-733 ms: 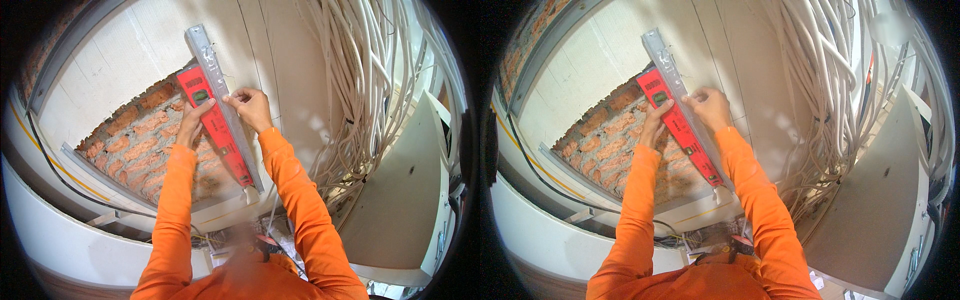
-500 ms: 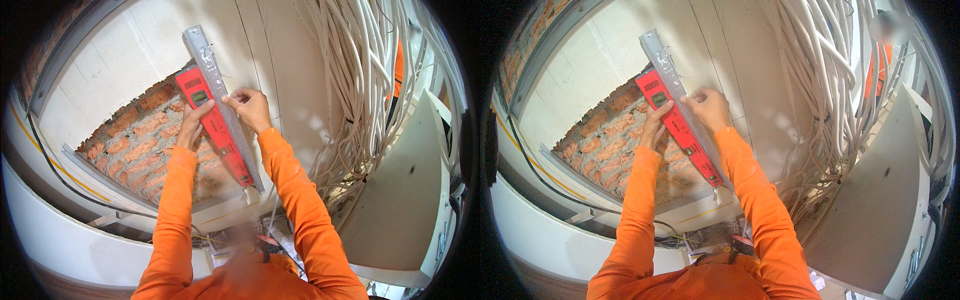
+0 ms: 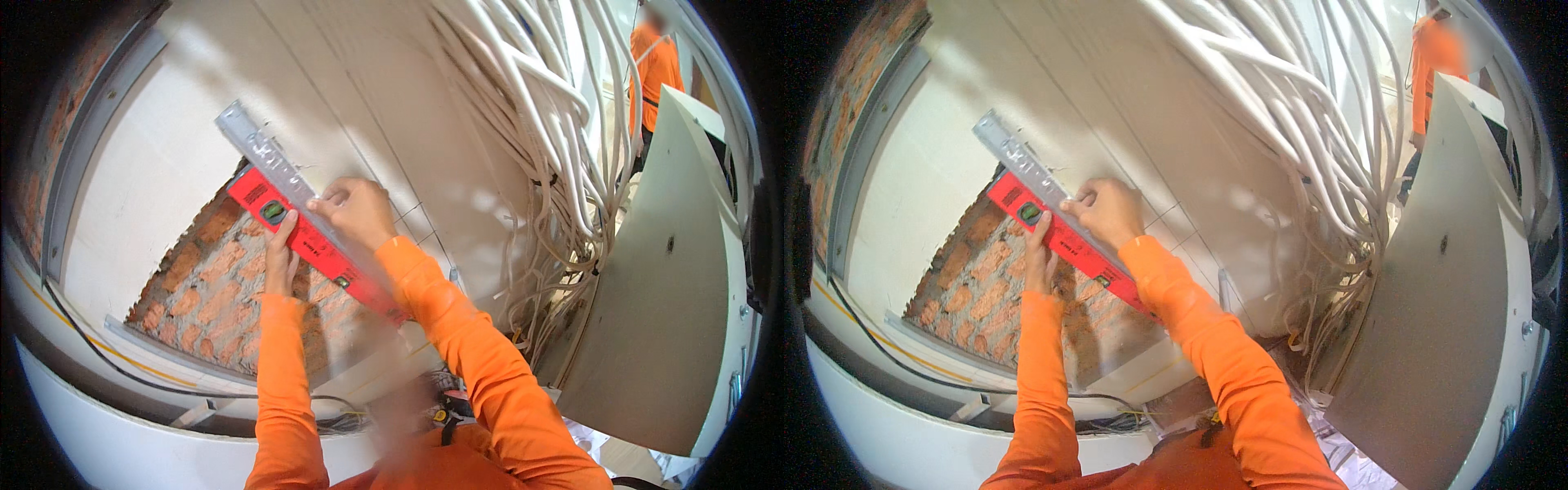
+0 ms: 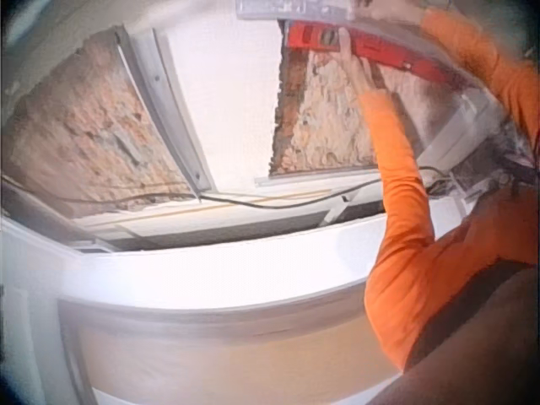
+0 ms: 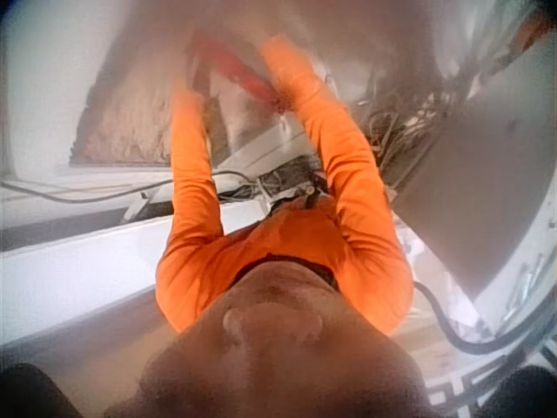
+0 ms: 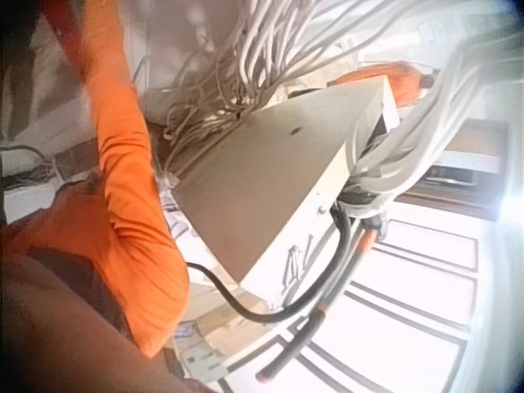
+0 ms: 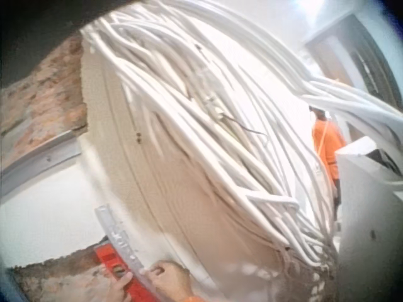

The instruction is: The person positions a metal level against a wall trim piece to check alignment, then uses a hammer to tap the trim into place. They measure the wall opening with a tape measure and continue adjusting the trim.

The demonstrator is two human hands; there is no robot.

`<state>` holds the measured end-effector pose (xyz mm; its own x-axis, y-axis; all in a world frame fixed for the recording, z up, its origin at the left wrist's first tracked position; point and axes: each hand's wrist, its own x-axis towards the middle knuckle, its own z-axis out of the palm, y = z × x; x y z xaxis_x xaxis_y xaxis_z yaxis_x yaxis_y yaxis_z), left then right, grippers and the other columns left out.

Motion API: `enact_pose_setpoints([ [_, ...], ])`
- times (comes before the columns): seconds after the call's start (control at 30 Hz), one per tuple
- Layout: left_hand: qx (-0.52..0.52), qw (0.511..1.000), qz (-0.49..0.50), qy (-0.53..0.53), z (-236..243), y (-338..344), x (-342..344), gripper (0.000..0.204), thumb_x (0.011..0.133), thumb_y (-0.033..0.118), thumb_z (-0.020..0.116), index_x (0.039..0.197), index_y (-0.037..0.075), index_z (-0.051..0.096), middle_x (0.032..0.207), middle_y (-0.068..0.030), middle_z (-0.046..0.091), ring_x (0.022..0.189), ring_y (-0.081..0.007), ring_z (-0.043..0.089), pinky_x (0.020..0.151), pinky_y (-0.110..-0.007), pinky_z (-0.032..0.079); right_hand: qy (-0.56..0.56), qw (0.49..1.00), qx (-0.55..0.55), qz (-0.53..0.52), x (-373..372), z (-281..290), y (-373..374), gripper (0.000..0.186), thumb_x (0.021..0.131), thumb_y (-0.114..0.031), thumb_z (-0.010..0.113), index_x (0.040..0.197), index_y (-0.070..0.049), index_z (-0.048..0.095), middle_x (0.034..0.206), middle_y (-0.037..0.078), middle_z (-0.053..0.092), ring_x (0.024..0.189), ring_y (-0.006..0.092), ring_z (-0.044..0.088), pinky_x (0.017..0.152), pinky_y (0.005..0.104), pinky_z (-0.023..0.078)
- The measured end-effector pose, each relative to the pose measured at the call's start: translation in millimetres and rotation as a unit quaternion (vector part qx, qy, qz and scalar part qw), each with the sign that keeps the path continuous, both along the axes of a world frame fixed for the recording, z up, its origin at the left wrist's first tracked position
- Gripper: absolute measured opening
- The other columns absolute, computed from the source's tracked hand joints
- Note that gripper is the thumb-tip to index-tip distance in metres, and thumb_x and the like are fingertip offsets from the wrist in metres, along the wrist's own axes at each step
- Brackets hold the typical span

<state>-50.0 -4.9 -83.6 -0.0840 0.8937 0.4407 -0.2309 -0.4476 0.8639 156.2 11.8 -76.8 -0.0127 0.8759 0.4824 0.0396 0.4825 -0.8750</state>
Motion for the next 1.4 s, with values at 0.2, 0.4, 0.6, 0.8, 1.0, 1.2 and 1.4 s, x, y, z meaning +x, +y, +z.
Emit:
enact_pose_setpoints([
  [0.2, 0.003, 0.999, 0.007, 0.042, -2, 0, 2, 0.055, 0.099, 0.018, 0.066, 0.146, 0.005, 0.041, 0.136, -0.0122, 0.059, 0.124, -0.0251, 0.06, 0.108, -0.043, 0.048, 0.027, 1.0, 0.003, 0.005, 0, -7, 2, 0.037, 0.073, -0.04, 0.086, 0.084, -0.006, 0.076, 0.076, 0.007, 0.073, 0.07, 0.0248, 0.07, 0.077, 0.0392, 0.052],
  [0.4, -0.011, 0.999, 0.001, 0.046, -1, -2, -2, 0.05, 0.099, 0.02, 0.066, 0.141, 0.002, 0.046, 0.135, -0.0122, 0.06, 0.122, -0.0247, 0.061, 0.107, -0.042, 0.049, 0.016, 1.0, 0.01, 0.002, -1, -8, 5, 0.037, 0.073, -0.04, 0.086, 0.084, -0.007, 0.075, 0.076, 0.006, 0.074, 0.069, 0.0229, 0.069, 0.079, 0.0402, 0.049],
  [0.6, -0.05, 0.999, -0.004, 0.014, -6, 4, -15, 0.048, 0.098, 0.014, 0.067, 0.14, 0.002, 0.047, 0.132, -0.0112, 0.061, 0.121, -0.0234, 0.061, 0.106, -0.041, 0.05, 0.035, 0.999, 0.009, 0.006, -2, -9, 6, 0.036, 0.073, -0.04, 0.086, 0.083, -0.007, 0.076, 0.076, 0.006, 0.074, 0.071, 0.0234, 0.069, 0.079, 0.0398, 0.049],
  [0.8, -0.037, 0.999, -0.002, 0.023, -3, 6, -12, 0.043, 0.098, 0.017, 0.068, 0.135, 0.002, 0.053, 0.127, -0.0103, 0.064, 0.116, -0.0227, 0.064, 0.103, -0.041, 0.051, 0.049, 0.999, -0.005, 0.02, -4, -5, 5, 0.038, 0.072, -0.042, 0.087, 0.082, -0.007, 0.076, 0.077, 0.008, 0.074, 0.071, 0.0244, 0.07, 0.075, 0.0371, 0.054],
  [1.0, -0.087, 0.996, 0.006, -0.015, -14, 10, -27, 0.051, 0.091, 0.021, 0.076, 0.135, 0.008, 0.053, 0.125, -0.007, 0.065, 0.114, -0.0236, 0.064, 0.103, -0.043, 0.05, 0.008, 0.999, 0.034, -0.032, -14, -18, 17, 0.041, 0.072, -0.045, 0.086, 0.082, -0.007, 0.075, 0.08, 0.012, 0.073, 0.074, 0.027, 0.072, 0.07, 0.0394, 0.056],
  [1.2, -0.125, 0.991, 0.041, -0.028, -2, -1, -21, 0.051, 0.089, 0.02, 0.078, 0.132, 0.007, 0.055, 0.121, -0.0081, 0.066, 0.111, -0.0235, 0.065, 0.1, -0.042, 0.051, 0.021, 0.998, 0.038, -0.037, -17, -10, 5, 0.032, 0.071, -0.032, 0.086, 0.081, -0.004, 0.072, 0.083, 0.017, 0.07, 0.077, 0.032, 0.071, 0.072, 0.0417, 0.055],
  [1.4, -0.158, 0.985, 0.058, -0.034, 6, -8, -15, 0.051, 0.087, 0.019, 0.08, 0.13, 0.006, 0.056, 0.118, -0.0089, 0.066, 0.108, -0.0235, 0.065, 0.098, -0.041, 0.053, 0.059, 0.997, 0.026, -0.037, -17, -15, 14, 0.03, 0.07, -0.024, 0.087, 0.081, -0.002, 0.07, 0.081, 0.015, 0.07, 0.075, 0.0286, 0.071, 0.071, 0.0381, 0.054],
])
